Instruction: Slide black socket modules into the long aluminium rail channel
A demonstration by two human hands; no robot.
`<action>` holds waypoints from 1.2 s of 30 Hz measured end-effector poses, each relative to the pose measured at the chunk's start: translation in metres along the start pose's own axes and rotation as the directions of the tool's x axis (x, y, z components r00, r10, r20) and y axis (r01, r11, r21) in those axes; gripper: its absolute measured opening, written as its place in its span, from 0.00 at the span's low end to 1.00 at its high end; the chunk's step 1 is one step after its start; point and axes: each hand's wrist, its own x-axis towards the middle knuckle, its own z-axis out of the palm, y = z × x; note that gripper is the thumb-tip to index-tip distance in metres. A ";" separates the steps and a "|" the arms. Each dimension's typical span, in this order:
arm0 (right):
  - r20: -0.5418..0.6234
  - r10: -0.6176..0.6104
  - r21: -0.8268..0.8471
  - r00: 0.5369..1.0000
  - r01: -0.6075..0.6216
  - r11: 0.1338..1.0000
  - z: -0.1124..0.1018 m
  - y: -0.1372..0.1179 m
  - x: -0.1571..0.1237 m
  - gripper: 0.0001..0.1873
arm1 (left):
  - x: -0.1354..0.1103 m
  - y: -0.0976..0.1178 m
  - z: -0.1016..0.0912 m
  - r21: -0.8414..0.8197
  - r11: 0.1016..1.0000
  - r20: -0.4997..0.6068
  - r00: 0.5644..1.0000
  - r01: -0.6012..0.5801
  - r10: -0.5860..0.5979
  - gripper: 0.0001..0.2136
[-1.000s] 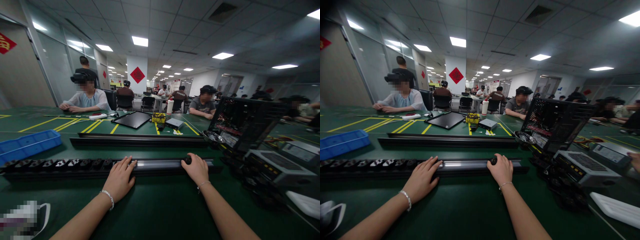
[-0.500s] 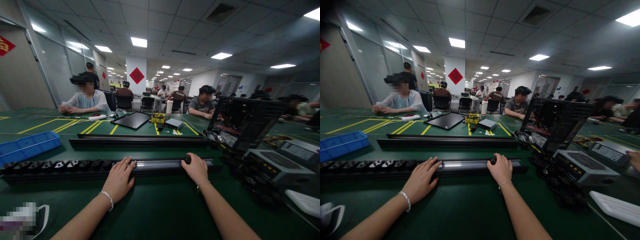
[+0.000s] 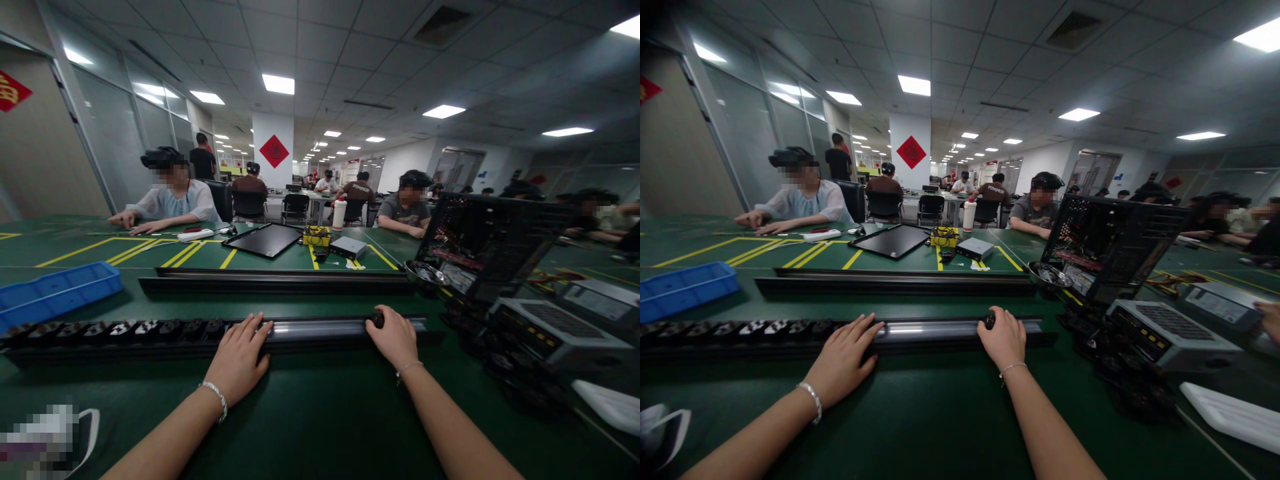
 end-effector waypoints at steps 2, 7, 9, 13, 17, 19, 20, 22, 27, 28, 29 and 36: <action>0.005 0.003 0.004 1.000 -0.003 1.000 0.000 0.000 0.000 0.21 | 0.000 0.000 0.001 -0.015 1.000 -0.008 1.000 0.002 -0.002 0.24; 0.007 0.001 0.013 1.000 -0.001 1.000 -0.001 0.001 0.000 0.21 | 0.000 -0.001 0.001 -0.025 1.000 -0.013 1.000 0.004 -0.005 0.24; 0.006 0.001 0.013 1.000 -0.001 1.000 -0.001 0.001 0.000 0.21 | 0.000 -0.001 0.001 -0.016 1.000 -0.009 1.000 0.004 -0.004 0.24; 0.009 0.000 0.012 1.000 0.000 1.000 -0.001 0.001 0.000 0.21 | 0.000 0.000 0.001 0.001 1.000 0.001 1.000 -0.002 0.002 0.25; 0.002 0.006 0.011 1.000 -0.006 1.000 0.000 0.002 0.001 0.20 | 0.000 0.001 0.000 0.005 1.000 -0.005 1.000 0.000 0.000 0.24; -0.005 0.004 0.014 1.000 -0.004 1.000 0.001 0.002 0.001 0.20 | 0.000 0.000 0.000 0.009 1.000 -0.006 1.000 0.001 -0.001 0.24; -0.007 0.003 0.017 1.000 -0.003 1.000 0.001 0.003 0.001 0.20 | 0.000 0.000 0.000 0.011 1.000 -0.005 1.000 0.000 0.000 0.24; -0.008 0.002 0.022 1.000 -0.001 1.000 0.001 0.003 0.001 0.20 | 0.000 0.000 -0.001 0.017 1.000 0.002 1.000 -0.003 0.003 0.24; 0.003 0.010 0.035 1.000 -0.010 0.999 -0.001 0.004 0.002 0.20 | 0.000 0.000 -0.001 0.028 1.000 0.021 1.000 0.002 -0.003 0.25; 0.005 0.013 0.034 1.000 -0.013 0.999 -0.001 0.004 0.001 0.21 | 0.000 0.000 -0.001 0.028 1.000 0.023 1.000 0.003 -0.004 0.25; 0.005 0.015 0.030 1.000 -0.015 0.999 -0.001 0.005 0.001 0.21 | 0.000 0.000 -0.001 0.027 1.000 0.025 1.000 0.003 -0.004 0.25; -0.004 0.025 0.000 1.000 -0.025 1.000 -0.001 0.010 0.000 0.24 | -0.001 -0.001 0.000 0.000 1.000 0.004 1.000 0.000 0.000 0.25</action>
